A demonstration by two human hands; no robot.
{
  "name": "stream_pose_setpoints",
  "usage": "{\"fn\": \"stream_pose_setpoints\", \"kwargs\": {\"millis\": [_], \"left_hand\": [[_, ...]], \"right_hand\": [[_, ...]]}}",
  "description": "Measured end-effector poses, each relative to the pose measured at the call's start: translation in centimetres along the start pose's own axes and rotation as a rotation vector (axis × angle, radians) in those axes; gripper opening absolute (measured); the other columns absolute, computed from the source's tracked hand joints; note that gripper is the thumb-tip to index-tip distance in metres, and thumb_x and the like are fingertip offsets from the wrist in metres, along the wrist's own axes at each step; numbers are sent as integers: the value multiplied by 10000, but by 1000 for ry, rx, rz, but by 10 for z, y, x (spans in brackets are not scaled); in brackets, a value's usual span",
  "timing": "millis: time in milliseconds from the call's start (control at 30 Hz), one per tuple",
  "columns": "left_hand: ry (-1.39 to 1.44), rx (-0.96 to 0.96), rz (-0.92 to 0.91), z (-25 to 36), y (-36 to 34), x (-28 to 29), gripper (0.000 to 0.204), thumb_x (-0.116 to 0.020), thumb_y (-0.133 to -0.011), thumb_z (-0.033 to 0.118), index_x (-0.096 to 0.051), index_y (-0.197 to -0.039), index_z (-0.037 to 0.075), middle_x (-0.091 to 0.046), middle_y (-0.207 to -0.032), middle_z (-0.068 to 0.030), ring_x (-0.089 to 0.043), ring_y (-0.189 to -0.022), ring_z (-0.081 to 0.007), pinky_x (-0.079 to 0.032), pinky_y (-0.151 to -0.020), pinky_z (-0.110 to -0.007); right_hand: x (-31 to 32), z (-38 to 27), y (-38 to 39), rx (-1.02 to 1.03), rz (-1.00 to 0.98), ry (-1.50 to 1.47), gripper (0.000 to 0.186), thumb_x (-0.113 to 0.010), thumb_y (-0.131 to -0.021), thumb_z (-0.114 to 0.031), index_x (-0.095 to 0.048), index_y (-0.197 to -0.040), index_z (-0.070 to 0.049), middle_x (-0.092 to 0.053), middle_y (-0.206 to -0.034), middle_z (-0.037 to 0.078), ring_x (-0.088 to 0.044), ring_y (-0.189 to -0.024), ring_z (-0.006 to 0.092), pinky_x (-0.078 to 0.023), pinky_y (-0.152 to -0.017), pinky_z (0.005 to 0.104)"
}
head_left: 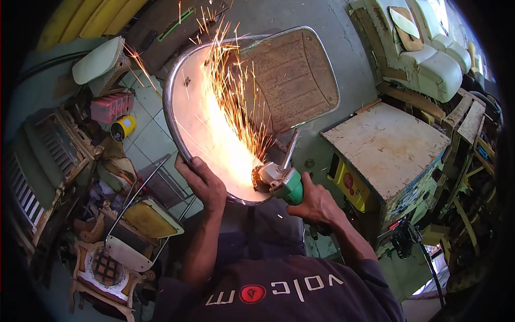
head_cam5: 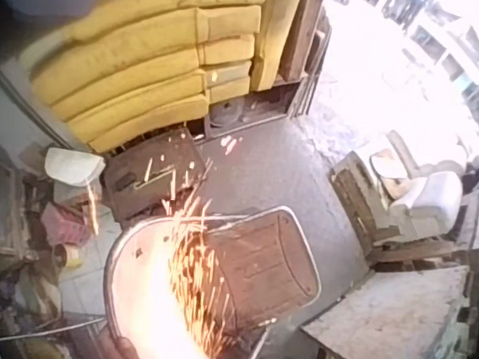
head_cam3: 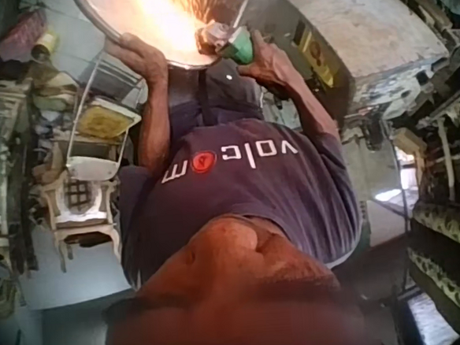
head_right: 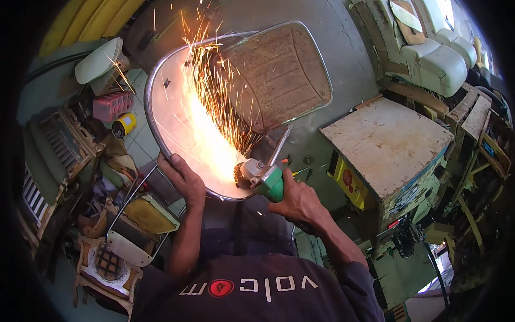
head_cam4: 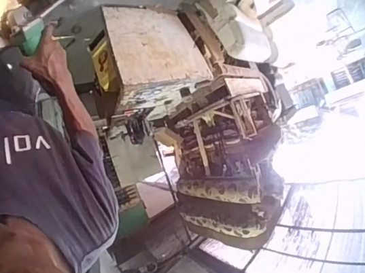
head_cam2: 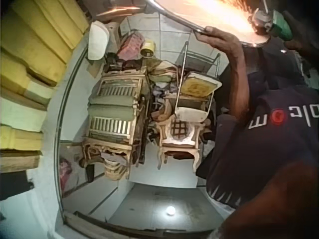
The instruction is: The person uses an angle grinder to remove rust or rough edges from a metal chair frame and uses a screwdriver to tighten fasteners on the seat back.
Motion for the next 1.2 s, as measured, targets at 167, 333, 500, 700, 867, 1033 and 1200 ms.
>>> {"fn": "stream_pose_setpoints", "kwargs": {"millis": [167, 333, 500, 700, 867, 1033, 1200], "left_hand": [[29, 2, 6, 3, -2, -1, 476, -399, -1126, 330, -388, -1369, -79, -503, -1148, -188, -498, -994, -237, -432, -912, -384], [35, 7, 1, 2, -3, -2, 486, -400, -1125, 353, -390, -1355, -75, -508, -1175, -191, -513, -1022, -243, -435, -939, -382], [124, 26, -10, -1, 0, -3, 482, -393, -1127, 345, -373, -1369, -72, -513, -1212, -211, -528, -1072, -262, -436, -972, -389], [64, 0, -23, 1, 1, -1, 491, -389, -1128, 345, -364, -1384, -74, -510, -1247, -230, -525, -1125, -272, -436, -999, -403], [67, -11, -11, 1, 0, -2, 506, -395, -1127, 351, -360, -1388, -81, -497, -1276, -246, -522, -1147, -285, -434, -1014, -414], [54, 3, -39, 0, 0, 0, 531, -384, -1129, 364, -363, -1408, -88, -470, -1317, -259, -507, -1191, -313, -409, -1050, -428], [-6, -27, -36, -1, -1, 1, 541, -376, -1129, 369, -371, -1414, -91, -479, -1308, -268, -508, -1190, -331, -400, -1060, -432]], "right_hand": [[3, -3, -1, -3, -16, -23, 782, -780, -721, -393, -417, -1271, 28, -673, -955, 375, -677, -938, 542, -529, -882, 570], [3, -2, -4, 8, -17, -5, 781, -780, -721, -385, -416, -1272, 31, -675, -954, 373, -680, -933, 539, -532, -877, 566], [8, -9, -3, 5, -21, -14, 768, -773, -727, -381, -417, -1261, 41, -682, -955, 356, -684, -937, 527, -534, -877, 559], [7, -8, -6, -17, 29, -71, 791, -781, -703, -364, -423, -1277, 46, -684, -931, 354, -685, -909, 528, -537, -867, 549], [4, -6, -3, 7, 48, -83, 796, -783, -698, -350, -426, -1288, 48, -683, -917, 354, -688, -901, 522, -540, -862, 536], [-1, -4, -3, -46, 71, -67, 804, -783, -698, -355, -427, -1300, 43, -682, -918, 356, -688, -898, 521, -542, -858, 532], [-4, -4, 1, -35, 77, -62, 845, -785, -696, -366, -410, -1323, 60, -683, -925, 357, -691, -891, 512, -544, -855, 531]]}}
Point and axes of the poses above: each hand's wrist, its own y-axis away from the middle knuckle, its own x-axis out of the back of the hand, z = x × y, the point moved 5 cm from there along -y, towards the middle knuckle
